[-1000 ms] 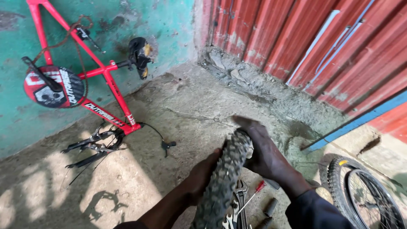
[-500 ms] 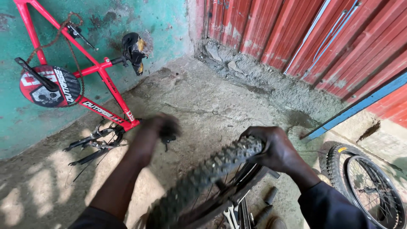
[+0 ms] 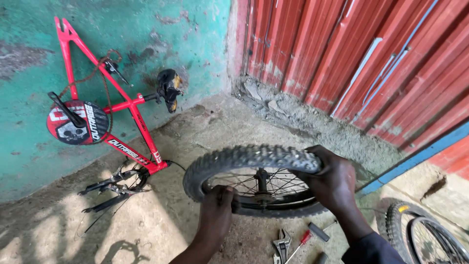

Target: Manually removing and reinstalling a tire on a bicycle wheel rim

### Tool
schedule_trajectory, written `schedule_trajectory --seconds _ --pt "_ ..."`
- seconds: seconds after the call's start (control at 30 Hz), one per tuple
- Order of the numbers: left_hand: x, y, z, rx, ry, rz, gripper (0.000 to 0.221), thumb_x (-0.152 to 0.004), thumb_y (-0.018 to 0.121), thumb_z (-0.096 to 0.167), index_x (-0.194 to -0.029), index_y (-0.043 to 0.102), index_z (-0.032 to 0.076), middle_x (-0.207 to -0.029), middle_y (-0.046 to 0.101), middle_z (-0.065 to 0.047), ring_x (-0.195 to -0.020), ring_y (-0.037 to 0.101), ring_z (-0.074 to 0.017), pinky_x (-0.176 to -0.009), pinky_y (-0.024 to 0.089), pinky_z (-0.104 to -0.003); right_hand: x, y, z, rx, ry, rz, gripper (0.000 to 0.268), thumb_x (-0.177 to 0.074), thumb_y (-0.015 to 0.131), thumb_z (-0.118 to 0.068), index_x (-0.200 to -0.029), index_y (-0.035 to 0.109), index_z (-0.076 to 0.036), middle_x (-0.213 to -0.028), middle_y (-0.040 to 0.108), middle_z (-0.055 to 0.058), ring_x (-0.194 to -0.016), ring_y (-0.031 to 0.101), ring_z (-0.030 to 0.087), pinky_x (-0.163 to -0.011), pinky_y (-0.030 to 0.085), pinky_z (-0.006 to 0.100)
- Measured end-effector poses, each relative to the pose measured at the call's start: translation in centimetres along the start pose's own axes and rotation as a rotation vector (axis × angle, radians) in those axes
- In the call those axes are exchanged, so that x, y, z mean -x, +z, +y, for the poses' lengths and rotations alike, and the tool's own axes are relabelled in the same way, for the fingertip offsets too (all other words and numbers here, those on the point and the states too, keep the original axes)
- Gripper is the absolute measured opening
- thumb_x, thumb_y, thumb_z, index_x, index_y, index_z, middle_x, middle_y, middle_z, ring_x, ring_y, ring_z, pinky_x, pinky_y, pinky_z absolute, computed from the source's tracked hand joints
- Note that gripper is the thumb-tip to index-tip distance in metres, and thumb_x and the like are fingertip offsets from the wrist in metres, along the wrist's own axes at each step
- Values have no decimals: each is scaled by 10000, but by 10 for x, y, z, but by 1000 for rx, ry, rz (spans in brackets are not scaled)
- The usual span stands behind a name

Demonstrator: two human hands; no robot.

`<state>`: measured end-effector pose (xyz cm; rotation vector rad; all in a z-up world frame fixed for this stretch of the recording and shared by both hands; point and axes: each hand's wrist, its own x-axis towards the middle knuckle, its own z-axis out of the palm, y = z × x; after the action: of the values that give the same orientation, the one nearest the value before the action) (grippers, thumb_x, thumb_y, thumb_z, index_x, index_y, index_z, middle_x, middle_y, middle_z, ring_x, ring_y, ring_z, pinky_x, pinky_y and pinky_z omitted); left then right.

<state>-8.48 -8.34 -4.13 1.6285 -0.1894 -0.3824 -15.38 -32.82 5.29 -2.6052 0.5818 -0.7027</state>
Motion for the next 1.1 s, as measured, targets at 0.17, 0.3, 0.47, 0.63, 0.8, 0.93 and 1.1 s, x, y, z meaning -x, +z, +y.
schedule_trajectory --seconds 0.17,0.3,0.47,0.63,0.8,0.93,1.1 --pt "-28 3 -12 326 -117 203 531 -922 723 192 -1332 450 -7 -1071 576 -117 -973 605 -223 -877 547 -358 2 -24 -17 -354 260 -33 498 -668 941 -78 -1117 732 -31 -916 807 112 -699 740 197 -646 598 325" --pt "-26 6 -8 336 -58 349 623 -860 787 269 -1297 402 50 -958 510 -61 -869 529 -184 -813 461 -346 6 -33 -28 -465 316 -41 512 -693 923 -46 -1147 695 17 -797 760 153 -555 678 227 -495 559 327" --pt "-19 1 17 645 -123 424 559 -830 822 161 -1189 399 87 -1009 450 -51 -928 473 -184 -945 387 -360 10 -32 -29 -460 412 -25 857 -661 921 -105 -1406 542 84 -1213 702 267 -921 749 312 -777 633 374" --pt "-30 -6 12 684 -148 334 503 -764 839 117 -1182 585 6 -1007 633 -109 -940 614 -243 -942 507 -380 12 -27 -29 -364 280 -3 694 -623 952 -154 -1234 682 34 -1024 765 183 -774 752 280 -698 645 385" --pt "-38 -15 -1 828 -56 220 176 -896 763 50 -1008 660 -38 -970 712 -158 -929 660 -234 -866 518 -357 12 -17 -19 -303 272 3 536 -607 968 -162 -1085 738 -82 -957 774 133 -726 735 279 -595 651 436" --pt "-31 -16 2 845 -53 211 189 -907 741 40 -1024 650 -79 -999 705 -183 -968 655 -240 -858 494 -367 15 -8 -6 -285 304 16 713 -566 984 -166 -1213 701 -68 -1246 730 184 -1095 734 338 -844 660 526" --pt "-27 -16 11 873 -77 223 216 -916 710 24 -1090 610 -57 -1081 705 -184 -1043 670 -265 -907 486 -388 21 -13 -7 -379 178 85 517 -598 969 -122 -1058 754 -30 -900 782 101 -774 731 203 -748 616 359"
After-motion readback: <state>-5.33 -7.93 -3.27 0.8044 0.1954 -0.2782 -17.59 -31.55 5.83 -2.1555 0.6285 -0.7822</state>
